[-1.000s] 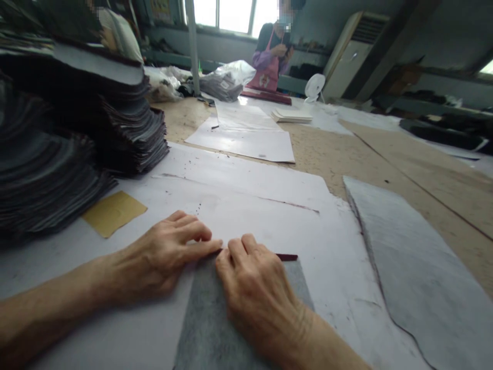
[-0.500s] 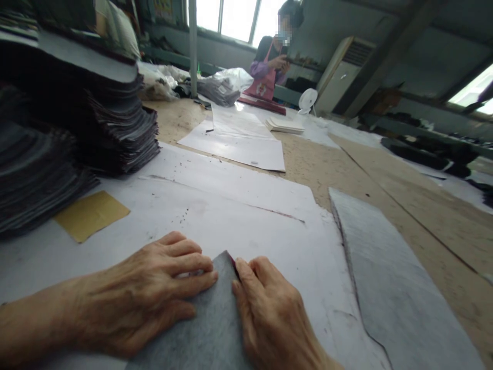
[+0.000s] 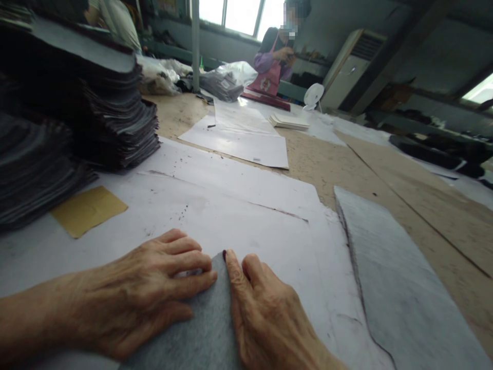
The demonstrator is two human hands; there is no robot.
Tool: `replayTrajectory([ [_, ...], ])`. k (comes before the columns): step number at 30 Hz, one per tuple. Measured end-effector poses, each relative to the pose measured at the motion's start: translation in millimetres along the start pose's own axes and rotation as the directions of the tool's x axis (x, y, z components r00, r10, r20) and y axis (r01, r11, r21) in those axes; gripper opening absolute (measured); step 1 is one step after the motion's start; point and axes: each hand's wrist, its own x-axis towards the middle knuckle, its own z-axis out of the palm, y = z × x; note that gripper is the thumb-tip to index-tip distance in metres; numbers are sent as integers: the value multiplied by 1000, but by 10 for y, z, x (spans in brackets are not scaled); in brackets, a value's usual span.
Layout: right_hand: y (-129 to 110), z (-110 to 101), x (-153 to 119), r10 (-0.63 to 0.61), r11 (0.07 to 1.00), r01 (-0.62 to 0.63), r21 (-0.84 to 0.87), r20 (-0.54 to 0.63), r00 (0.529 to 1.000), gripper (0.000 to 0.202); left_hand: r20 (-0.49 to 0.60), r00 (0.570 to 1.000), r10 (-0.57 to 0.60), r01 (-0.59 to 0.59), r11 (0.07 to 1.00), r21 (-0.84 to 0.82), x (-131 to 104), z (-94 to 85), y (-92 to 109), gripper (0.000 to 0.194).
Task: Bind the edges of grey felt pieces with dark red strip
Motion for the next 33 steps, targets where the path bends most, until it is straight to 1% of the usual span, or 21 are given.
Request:
replayTrajectory([
  [5,-33,11,47,-6,996,14,-87,92,996,49,0,1000,9,-9,1000,7,-8,-9,11,17],
  [7,-30,18,64,5,996,5,-87,113,994,51,13,1000,5,-5,1000,14,-15,-14,13,17],
  [9,-19,24,66,23,999,-20,-50,75,997,50,26,1000,4,-5,1000,14,-18,-16,9,17],
  [12,-6,43,29,47,999,-46,20,-64,997,47,30,999,11,-11,1000,2,-15,-11,0,19],
  [14,-6,58,-9,57,998,-52,46,-121,991,46,31,999,10,-10,1000,-1,-9,-8,-2,19],
  [19,-14,66,-60,33,997,-25,75,-112,993,43,32,999,4,-4,1000,4,1,-12,4,20],
  [22,-14,61,-50,-3,999,8,46,-107,994,41,35,999,1,-1,1000,-1,0,-14,6,22],
  [25,-7,56,-35,-4,1000,7,23,-91,996,42,35,999,-1,1,1000,2,3,-15,0,21],
  [27,8,45,-36,42,997,-35,66,-113,993,41,36,999,5,-5,1000,2,6,-16,-7,20],
  [30,42,20,-65,133,973,-101,206,-149,980,38,24,1000,15,-15,1000,-1,6,-15,-13,17],
  [31,52,14,-79,142,964,-103,246,-146,979,36,17,1000,16,-16,1000,0,4,-13,-14,16],
  [33,57,13,-108,105,957,-65,283,-130,986,36,2,1000,19,-19,1000,0,1,-8,-14,15],
])
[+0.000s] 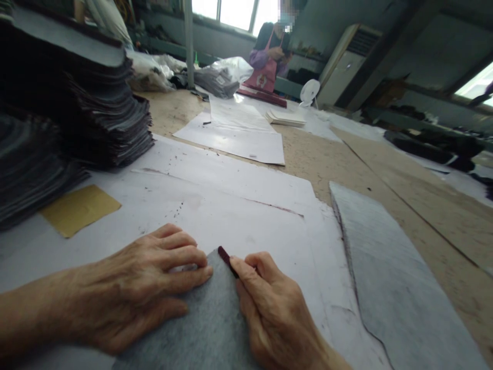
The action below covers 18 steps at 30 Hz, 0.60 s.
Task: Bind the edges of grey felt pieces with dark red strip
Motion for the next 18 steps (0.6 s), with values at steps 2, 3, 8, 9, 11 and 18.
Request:
replayTrajectory([
  [2,-10,13,-21,-73,996,75,-54,36,997,40,-12,1000,2,-2,1000,-2,-2,5,3,14],
  [3,-21,24,-26,-104,989,110,-99,59,993,42,-15,1000,3,-3,1000,-4,-1,6,7,14],
  [8,-68,63,-21,-121,979,139,-151,122,985,40,21,1000,-2,3,1000,-23,14,-10,30,11],
  [9,-67,62,-20,-106,984,117,-131,82,991,40,25,1000,-3,4,1000,-24,18,-17,32,10],
  [11,-59,53,-14,-17,998,16,-67,-20,1000,36,21,1000,-5,5,1000,-21,24,-31,32,9],
  [18,-143,-20,167,562,817,-575,39,172,809,7,-62,998,-13,8,997,-76,9,-7,-13,28],
])
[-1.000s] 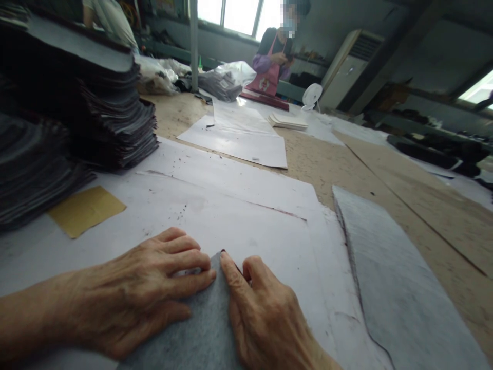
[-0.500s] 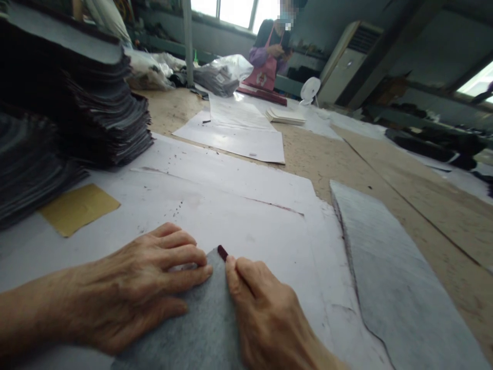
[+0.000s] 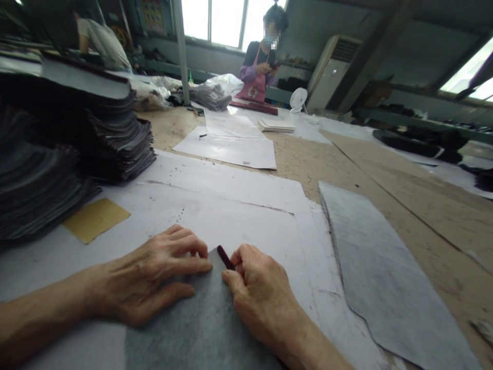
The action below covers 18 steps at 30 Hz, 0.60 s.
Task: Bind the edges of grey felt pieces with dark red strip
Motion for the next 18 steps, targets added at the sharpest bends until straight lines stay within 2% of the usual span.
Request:
replayTrajectory([
  [2,-58,-3,-10,20,999,-22,39,48,999,10,-91,996,-8,3,999,-45,-13,36,-30,33],
  [4,-88,17,-53,-79,996,79,31,-9,997,9,-206,977,-47,24,993,-111,-20,74,-62,35],
  [6,-100,48,-112,-232,973,231,-26,-117,966,7,-286,951,-120,59,975,-213,-16,99,-85,37],
  [9,-128,75,-174,-420,907,400,-130,-229,878,10,-302,931,-207,73,913,-402,16,96,-89,31],
  [12,-184,57,-183,-474,881,450,-148,-257,842,12,-290,927,-238,55,851,-522,61,60,-61,19],
  [14,-222,29,-176,-441,897,433,-89,-248,863,10,-283,925,-255,51,819,-571,80,32,-32,15],
  [18,-267,-14,-163,-244,956,261,131,-130,961,11,-221,929,-296,79,742,-665,73,-2,26,11],
])
